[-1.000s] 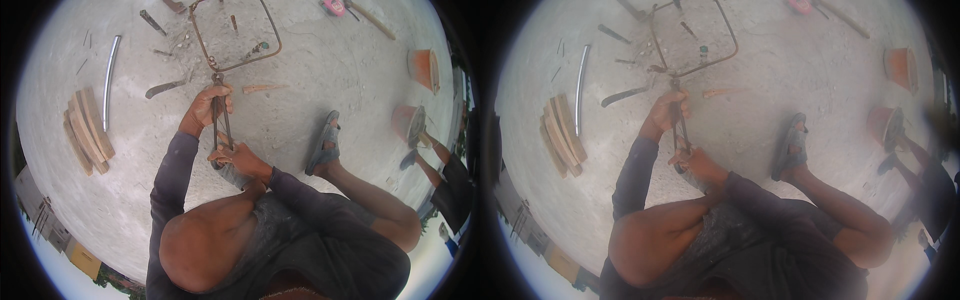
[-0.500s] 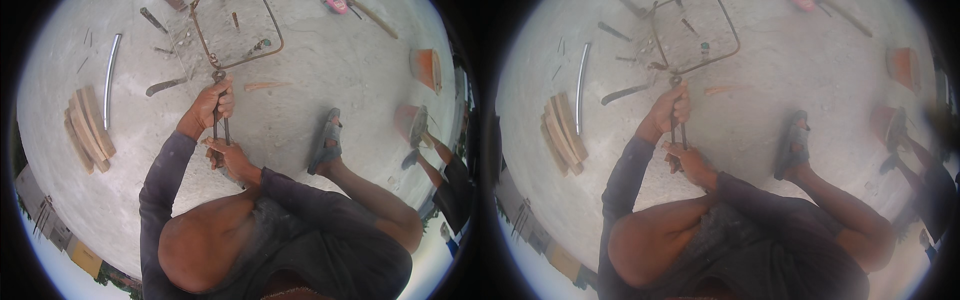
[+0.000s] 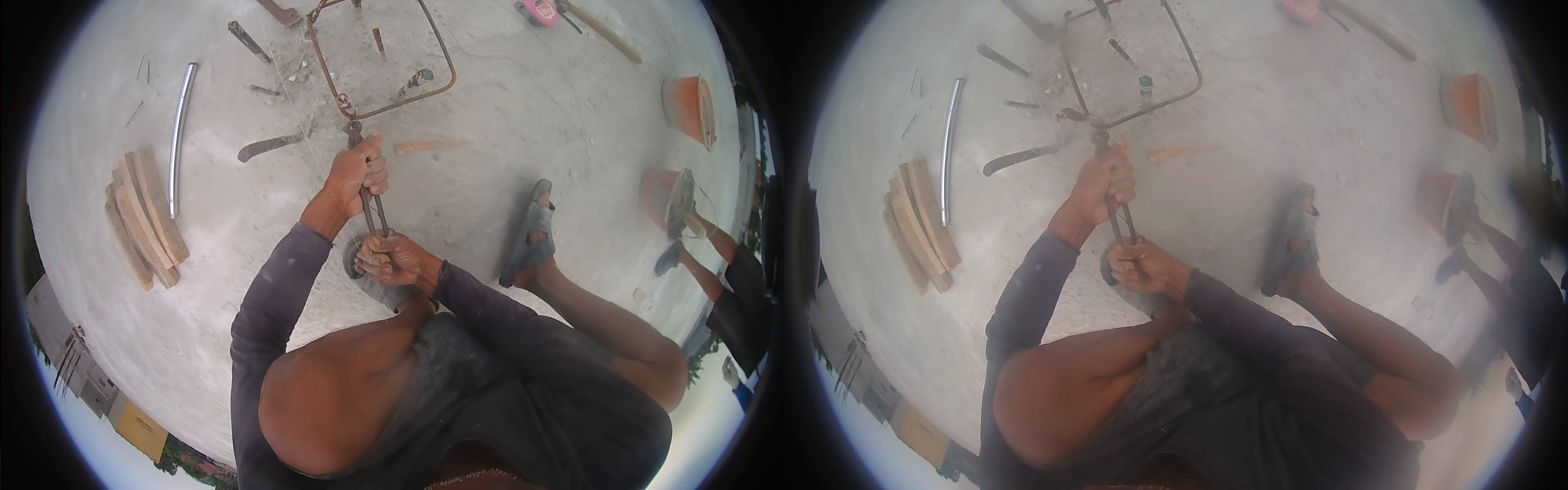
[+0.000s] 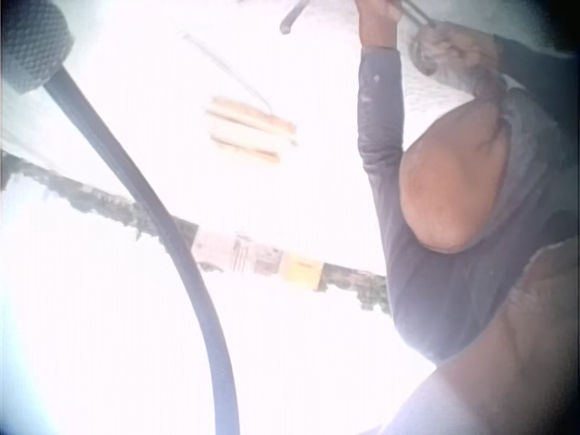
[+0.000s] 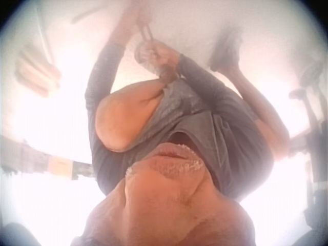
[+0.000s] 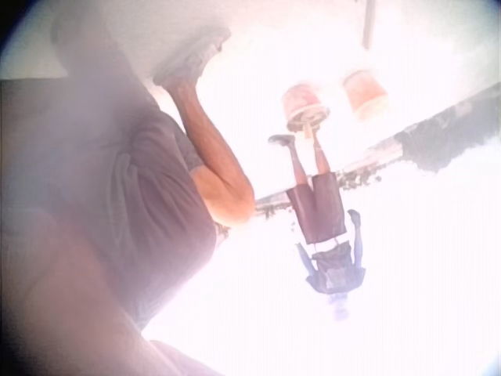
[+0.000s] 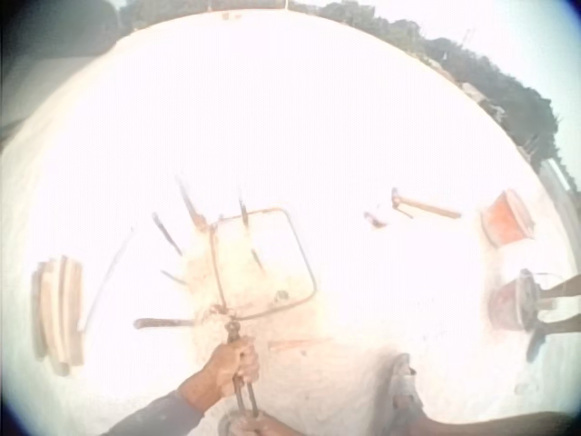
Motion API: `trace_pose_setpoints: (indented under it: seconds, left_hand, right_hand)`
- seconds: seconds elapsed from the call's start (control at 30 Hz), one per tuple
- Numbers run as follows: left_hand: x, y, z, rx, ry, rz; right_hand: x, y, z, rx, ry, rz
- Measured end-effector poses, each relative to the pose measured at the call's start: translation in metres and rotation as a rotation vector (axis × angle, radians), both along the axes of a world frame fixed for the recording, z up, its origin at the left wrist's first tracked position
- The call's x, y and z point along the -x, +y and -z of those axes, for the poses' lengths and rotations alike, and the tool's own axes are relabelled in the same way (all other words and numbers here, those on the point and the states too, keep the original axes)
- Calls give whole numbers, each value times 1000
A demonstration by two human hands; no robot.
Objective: The person assembles a metal frame by bending and twisting wire ties around intersecting rods using pliers and a metal bar. They repeatedly tighten the ties, reposition the frame, and adjust components on a concrete floor.
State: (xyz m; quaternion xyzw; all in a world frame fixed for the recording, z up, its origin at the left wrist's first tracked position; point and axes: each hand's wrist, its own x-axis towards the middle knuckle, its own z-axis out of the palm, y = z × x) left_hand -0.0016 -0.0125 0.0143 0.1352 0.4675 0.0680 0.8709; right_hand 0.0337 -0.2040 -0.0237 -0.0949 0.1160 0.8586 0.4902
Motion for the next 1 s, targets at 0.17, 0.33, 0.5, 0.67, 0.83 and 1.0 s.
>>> trace_pose_setpoints:
  seconds: [0.17, 0.33, 0.5, 0.67, 0.83, 1.0]
  left_hand:
    - [-10, -10, 5, -87, 148, -27]
    - [-24, -16, 0, -113, 243, -102]
    - [-33, -17, -1, -32, 216, -204]
    - [-36, -14, -3, 25, 193, -240]
    - [-42, -22, 2, -102, 413, -198]
    - [-38, -23, 29, -404, 642, -33]
  right_hand:
    - [-6, 1, -58, 360, -617, 53]
    - [-19, 13, -102, 389, -1408, -275]
    - [-34, 22, -115, 248, -1881, -498]
    - [-54, 16, -118, 129, -1971, -654]
    - [-33, 10, -104, 164, -2073, -545]
    - [3, 18, -73, 330, -1906, -373]
